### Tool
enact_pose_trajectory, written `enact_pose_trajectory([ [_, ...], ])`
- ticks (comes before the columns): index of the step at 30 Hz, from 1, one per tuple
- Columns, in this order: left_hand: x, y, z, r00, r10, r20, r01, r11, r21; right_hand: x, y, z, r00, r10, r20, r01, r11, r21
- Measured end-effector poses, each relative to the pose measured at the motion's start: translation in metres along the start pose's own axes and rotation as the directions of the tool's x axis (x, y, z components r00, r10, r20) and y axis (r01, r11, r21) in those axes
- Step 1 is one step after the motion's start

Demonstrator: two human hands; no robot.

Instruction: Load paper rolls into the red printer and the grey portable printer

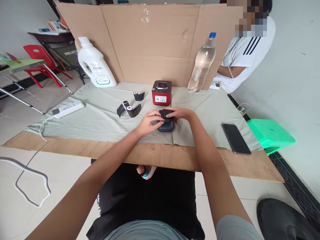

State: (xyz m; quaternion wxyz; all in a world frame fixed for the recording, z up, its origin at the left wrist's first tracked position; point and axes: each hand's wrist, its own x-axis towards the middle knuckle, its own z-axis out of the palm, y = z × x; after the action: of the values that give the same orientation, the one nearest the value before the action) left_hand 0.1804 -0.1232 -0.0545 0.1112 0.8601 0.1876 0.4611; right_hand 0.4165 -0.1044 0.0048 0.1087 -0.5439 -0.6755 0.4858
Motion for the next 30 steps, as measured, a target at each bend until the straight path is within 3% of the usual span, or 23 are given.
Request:
enact_pose_trajectory([
  [9,0.0,0.002,0.003,0.996,0.006,0.092,-0.002,0.999,-0.039,-0.003,0.004,0.008,0.989,-0.13,-0.067,0.13,0.992,-0.005],
  [13,0.0,0.002,0.002,0.997,0.017,0.069,-0.014,0.999,-0.039,-0.004,0.007,0.009,0.991,-0.127,-0.044,0.128,0.992,0.014],
  [16,0.001,0.002,-0.002,1.0,0.021,0.021,-0.021,1.0,-0.006,-0.008,0.01,0.014,0.986,-0.101,-0.134,0.103,0.995,0.013],
  [21,0.001,0.004,-0.008,0.994,0.051,0.1,-0.064,0.989,0.134,-0.01,-0.015,0.031,0.924,0.012,-0.382,-0.069,0.988,-0.135],
  [26,-0.001,0.012,-0.008,0.964,0.147,0.222,-0.189,0.965,0.181,0.007,-0.059,0.059,0.88,0.161,-0.448,-0.371,0.822,-0.432],
  [30,-0.004,0.019,-0.001,0.947,0.128,0.295,-0.184,0.968,0.173,0.01,-0.063,0.053,0.857,0.162,-0.489,-0.405,0.798,-0.446],
])
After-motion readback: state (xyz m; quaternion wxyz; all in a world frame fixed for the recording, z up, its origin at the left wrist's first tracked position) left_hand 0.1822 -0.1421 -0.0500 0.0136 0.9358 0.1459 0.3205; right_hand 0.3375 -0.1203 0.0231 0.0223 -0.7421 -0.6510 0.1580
